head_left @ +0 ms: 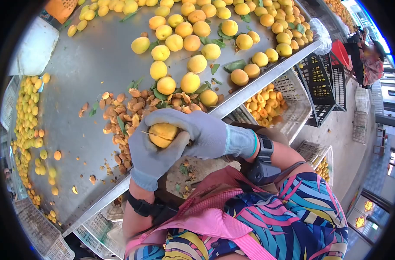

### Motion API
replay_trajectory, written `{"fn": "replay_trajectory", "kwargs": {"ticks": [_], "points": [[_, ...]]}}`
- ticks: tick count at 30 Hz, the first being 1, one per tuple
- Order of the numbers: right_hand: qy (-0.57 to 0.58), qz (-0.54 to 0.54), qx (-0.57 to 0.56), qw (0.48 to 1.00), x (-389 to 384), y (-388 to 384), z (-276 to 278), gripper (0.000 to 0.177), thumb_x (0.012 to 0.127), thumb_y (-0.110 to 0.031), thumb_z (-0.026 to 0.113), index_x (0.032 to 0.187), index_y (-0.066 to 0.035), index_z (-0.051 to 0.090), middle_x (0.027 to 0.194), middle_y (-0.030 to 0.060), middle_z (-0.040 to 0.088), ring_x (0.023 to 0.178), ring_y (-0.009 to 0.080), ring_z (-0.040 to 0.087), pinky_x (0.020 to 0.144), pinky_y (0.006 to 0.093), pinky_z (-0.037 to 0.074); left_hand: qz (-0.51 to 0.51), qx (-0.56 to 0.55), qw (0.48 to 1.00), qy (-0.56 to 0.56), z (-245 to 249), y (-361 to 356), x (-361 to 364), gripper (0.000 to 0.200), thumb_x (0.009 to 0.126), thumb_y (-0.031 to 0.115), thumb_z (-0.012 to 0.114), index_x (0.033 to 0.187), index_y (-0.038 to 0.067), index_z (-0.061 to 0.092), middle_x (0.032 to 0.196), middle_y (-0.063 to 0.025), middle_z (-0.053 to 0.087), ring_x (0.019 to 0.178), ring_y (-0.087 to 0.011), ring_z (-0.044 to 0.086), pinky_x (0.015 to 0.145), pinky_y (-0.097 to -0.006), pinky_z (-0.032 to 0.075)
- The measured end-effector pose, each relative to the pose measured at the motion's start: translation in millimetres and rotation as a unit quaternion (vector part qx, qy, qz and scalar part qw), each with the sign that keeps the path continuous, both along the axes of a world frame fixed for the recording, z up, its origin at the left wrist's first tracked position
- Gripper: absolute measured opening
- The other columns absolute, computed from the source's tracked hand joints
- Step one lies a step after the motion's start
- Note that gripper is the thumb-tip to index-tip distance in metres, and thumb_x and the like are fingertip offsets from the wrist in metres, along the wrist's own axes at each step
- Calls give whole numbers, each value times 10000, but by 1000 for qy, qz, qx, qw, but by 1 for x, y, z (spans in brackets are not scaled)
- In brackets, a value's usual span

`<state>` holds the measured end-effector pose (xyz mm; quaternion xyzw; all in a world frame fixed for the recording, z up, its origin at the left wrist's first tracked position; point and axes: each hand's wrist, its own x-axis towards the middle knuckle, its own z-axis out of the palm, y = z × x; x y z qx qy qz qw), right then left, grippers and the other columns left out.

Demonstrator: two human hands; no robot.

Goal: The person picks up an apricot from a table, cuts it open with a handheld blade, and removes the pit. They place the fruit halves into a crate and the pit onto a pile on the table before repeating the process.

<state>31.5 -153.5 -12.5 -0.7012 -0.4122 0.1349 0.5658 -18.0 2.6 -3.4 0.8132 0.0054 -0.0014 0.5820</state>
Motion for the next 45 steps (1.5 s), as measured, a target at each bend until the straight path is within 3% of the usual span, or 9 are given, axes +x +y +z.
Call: {"fn": "replay_trajectory", "kwargs": {"ticks": [16,21,24,29,31,36,38,42,45], "points": [[85,75,56,992,1,-19,3,649,638,-25,700,1234,-135,468,1094,93,607,952,307,626,808,354,503,-102,-97,978,-151,-8,-12,-6,451,668,41,779,1072,8,581,1004,-104,642,901,-170,630,809,-293,501],[19,19,34,999,8,-18,4,628,687,-73,714,1254,-140,452,1057,100,619,929,310,633,787,363,506,-31,-100,992,-66,-8,-17,-4,478,707,35,746,1135,13,537,1031,-82,618,933,-167,603,844,-292,483],[53,-10,-20,998,15,-17,10,719,751,-151,712,1363,-113,336,1060,146,623,905,342,635,777,385,508,34,-334,939,76,2,-21,-3,519,760,57,715,1215,22,468,1113,-47,556,992,-133,556,874,-275,465],[68,-36,-91,993,8,-18,13,900,734,-158,733,1433,-54,176,1116,194,603,1026,370,592,852,405,484,73,-247,957,137,3,-15,0,577,711,134,792,1191,17,493,1071,-63,576,960,-159,576,852,-304,477],[107,-17,-81,991,5,-16,16,933,713,-151,748,1435,-62,163,1134,208,594,1063,371,575,884,398,475,37,4,997,-63,-4,-14,-3,599,667,145,822,1163,7,515,1053,-95,589,950,-204,591,838,-320,480],[85,-11,-84,993,8,-11,13,956,697,-125,751,1443,-89,154,1118,210,603,1032,384,587,871,410,484,62,82,985,-139,-3,-18,-3,593,649,123,825,1146,3,524,1063,-98,593,971,-212,585,818,-323,489],[102,-45,-88,990,4,-10,12,957,697,-119,744,1444,-91,146,1082,227,605,1004,388,595,845,423,487,115,-260,959,-10,8,-28,-4,541,689,98,792,1151,6,526,1072,-67,590,967,-174,577,801,-297,492],[103,-66,-122,985,3,-12,12,944,690,-115,742,1432,-84,160,1028,244,609,962,401,601,808,436,490,97,-356,923,113,8,-23,-3,464,742,80,742,1148,7,528,1069,-48,586,948,-138,573,791,-272,491],[85,-66,-120,987,4,-11,12,929,687,-125,743,1420,-77,175,991,247,612,938,409,602,784,440,491,94,-241,963,78,2,-23,-4,405,778,80,708,1133,-1,529,1048,-62,594,914,-141,585,786,-277,490]]}}
